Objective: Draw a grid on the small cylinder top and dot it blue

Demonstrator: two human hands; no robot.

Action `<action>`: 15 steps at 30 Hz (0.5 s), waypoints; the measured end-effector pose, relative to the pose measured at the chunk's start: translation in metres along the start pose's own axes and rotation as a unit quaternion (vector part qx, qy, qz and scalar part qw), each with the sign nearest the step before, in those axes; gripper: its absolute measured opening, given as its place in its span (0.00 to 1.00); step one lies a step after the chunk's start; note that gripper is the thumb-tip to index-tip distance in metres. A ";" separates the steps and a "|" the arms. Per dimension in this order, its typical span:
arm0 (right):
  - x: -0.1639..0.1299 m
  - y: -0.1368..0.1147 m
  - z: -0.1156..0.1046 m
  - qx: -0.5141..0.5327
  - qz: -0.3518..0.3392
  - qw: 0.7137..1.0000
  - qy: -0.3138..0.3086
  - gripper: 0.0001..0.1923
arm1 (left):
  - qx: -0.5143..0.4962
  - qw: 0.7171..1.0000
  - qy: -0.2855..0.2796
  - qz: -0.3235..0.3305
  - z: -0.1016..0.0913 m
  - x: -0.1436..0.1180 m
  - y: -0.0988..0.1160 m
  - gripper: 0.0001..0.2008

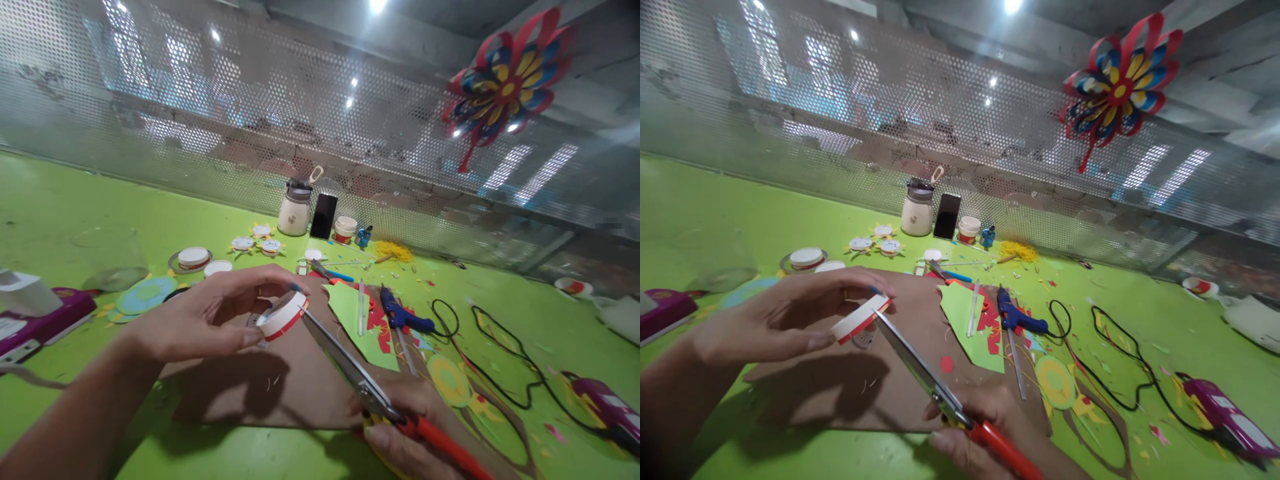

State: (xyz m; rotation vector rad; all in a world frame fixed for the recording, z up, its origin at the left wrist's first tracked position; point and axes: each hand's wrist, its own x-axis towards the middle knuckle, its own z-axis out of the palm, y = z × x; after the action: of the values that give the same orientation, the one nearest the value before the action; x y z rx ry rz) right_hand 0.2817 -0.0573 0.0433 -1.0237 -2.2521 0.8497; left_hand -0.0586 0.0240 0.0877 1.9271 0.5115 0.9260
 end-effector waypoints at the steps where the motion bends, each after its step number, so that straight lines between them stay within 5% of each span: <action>1: 0.000 0.001 0.001 -0.003 0.000 1.000 0.004 0.23 | -0.005 1.000 -0.001 -0.002 0.000 0.000 0.000 0.28; 8: 0.005 0.011 0.003 0.048 -0.006 0.999 -0.007 0.31 | -0.041 0.999 0.009 -0.003 0.001 0.005 0.001 0.25; 15: -0.011 0.011 0.011 0.070 0.060 0.995 0.040 0.26 | -0.082 0.996 0.037 0.021 -0.002 0.002 -0.011 0.26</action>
State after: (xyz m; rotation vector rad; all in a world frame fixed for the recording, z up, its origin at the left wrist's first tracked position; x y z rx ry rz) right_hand 0.2864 -0.0638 0.0258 -1.1162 -2.0499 0.9837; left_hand -0.0584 0.0321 0.0797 1.7674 0.4254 1.0385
